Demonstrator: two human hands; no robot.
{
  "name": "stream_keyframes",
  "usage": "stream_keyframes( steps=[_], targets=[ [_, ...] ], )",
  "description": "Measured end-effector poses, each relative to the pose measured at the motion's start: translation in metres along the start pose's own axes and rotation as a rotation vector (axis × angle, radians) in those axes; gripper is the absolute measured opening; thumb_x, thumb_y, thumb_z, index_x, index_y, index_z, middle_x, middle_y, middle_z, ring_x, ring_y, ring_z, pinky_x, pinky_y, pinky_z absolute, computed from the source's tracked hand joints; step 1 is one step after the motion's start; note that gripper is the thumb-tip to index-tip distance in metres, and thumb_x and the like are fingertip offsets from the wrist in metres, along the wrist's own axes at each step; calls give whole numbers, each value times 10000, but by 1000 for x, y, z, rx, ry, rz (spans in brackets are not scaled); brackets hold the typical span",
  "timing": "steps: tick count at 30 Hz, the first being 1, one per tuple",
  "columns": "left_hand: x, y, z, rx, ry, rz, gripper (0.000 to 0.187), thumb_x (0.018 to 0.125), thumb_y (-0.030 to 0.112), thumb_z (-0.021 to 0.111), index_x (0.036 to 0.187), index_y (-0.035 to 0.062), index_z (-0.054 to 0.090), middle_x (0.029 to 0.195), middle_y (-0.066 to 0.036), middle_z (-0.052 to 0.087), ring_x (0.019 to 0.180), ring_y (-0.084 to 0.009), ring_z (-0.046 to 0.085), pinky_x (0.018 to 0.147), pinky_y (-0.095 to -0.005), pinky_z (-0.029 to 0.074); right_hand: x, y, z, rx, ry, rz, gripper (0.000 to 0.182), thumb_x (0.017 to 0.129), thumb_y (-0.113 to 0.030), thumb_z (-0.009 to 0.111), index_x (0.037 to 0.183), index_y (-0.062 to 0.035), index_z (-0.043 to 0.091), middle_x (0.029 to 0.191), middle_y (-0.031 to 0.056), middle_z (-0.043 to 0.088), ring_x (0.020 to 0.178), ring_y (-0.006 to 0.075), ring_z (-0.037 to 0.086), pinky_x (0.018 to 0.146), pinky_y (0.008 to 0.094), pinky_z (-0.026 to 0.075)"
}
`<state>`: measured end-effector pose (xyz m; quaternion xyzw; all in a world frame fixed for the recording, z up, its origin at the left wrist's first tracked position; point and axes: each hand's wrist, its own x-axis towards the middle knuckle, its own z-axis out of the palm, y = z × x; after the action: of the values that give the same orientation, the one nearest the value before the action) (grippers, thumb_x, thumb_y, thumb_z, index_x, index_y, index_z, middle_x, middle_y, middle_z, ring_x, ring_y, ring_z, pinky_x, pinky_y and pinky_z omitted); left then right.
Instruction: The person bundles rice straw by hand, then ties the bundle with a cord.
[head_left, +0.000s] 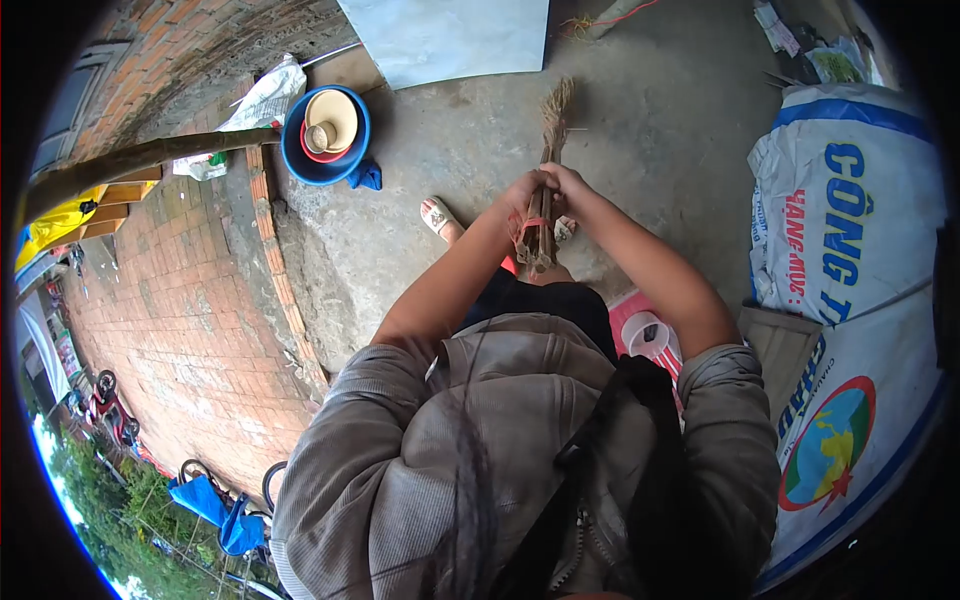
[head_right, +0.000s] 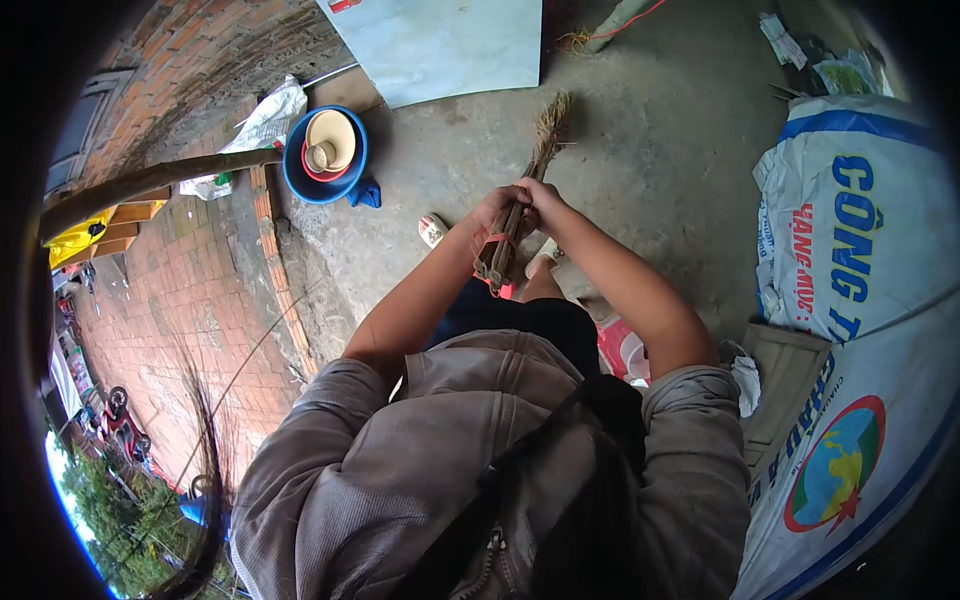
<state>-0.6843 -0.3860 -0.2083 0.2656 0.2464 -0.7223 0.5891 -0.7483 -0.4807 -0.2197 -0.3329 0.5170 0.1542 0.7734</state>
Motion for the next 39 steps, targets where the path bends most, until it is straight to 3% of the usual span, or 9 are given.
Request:
stream_keyframes(
  steps=[8,10,13,16,21,31,34,35,39],
  targets=[
    [-47,63,-82,-344,-171,-177,42,699,14,418,728,-2,391,595,-88,440,504,-178,465,474,-278,428,71,34,91,266,-203,142,121,708,-103,390,747,-19,468,733,111,513,600,193,543,497,269,482],
    [-74,80,-92,-364,-116,-77,68,695,25,434,732,-1,384,596,-86,443,487,-177,464,457,-273,432,103,32,117,205,-244,216,121,702,-125,414,718,-23,477,715,103,515,598,197,537,506,279,482],
    [-113,95,-110,-245,119,257,83,697,45,433,741,-2,381,591,-94,443,452,-169,455,420,-266,434,101,19,181,-203,-147,153,170,705,-237,495,656,-74,492,593,37,484,406,126,450,313,212,377],
    [-170,101,-124,-276,149,451,90,699,54,431,750,-2,382,596,-94,444,448,-162,453,423,-257,434,48,13,260,-354,-108,75,199,714,-280,507,679,-84,495,562,22,465,347,95,403,267,181,317],
    [-258,79,-143,-591,-18,555,94,706,62,432,751,0,378,578,-75,438,453,-137,444,416,-228,422,30,53,335,-532,-206,178,174,691,-233,533,690,-64,492,536,19,474,342,92,440,292,194,391],
    [-268,-29,-87,-1209,-186,963,105,743,40,397,672,-26,356,597,-86,425,478,-156,442,465,-246,436,16,110,313,-885,-618,652,166,769,-112,356,736,36,425,531,74,496,318,108,480,313,164,455],
    [-246,-68,-56,-1226,-263,1132,98,740,30,395,683,-40,358,606,-89,430,481,-155,445,461,-239,435,-28,100,283,-993,-596,653,166,770,-110,355,723,34,421,526,75,491,311,108,477,311,167,454],
    [-240,-79,-44,-1228,-242,1162,91,734,22,391,690,-50,359,607,-93,432,489,-150,450,462,-233,436,-20,104,270,-1042,-600,701,260,818,-198,325,801,11,478,685,106,549,460,145,552,356,186,480],
    [-219,-111,-23,-1289,-248,1278,87,729,23,390,695,-51,360,620,-97,431,499,-144,450,466,-235,437,-50,101,244,-1114,-680,726,225,816,-175,326,752,-5,458,585,65,509,390,100,511,323,156,459]
  ],
)
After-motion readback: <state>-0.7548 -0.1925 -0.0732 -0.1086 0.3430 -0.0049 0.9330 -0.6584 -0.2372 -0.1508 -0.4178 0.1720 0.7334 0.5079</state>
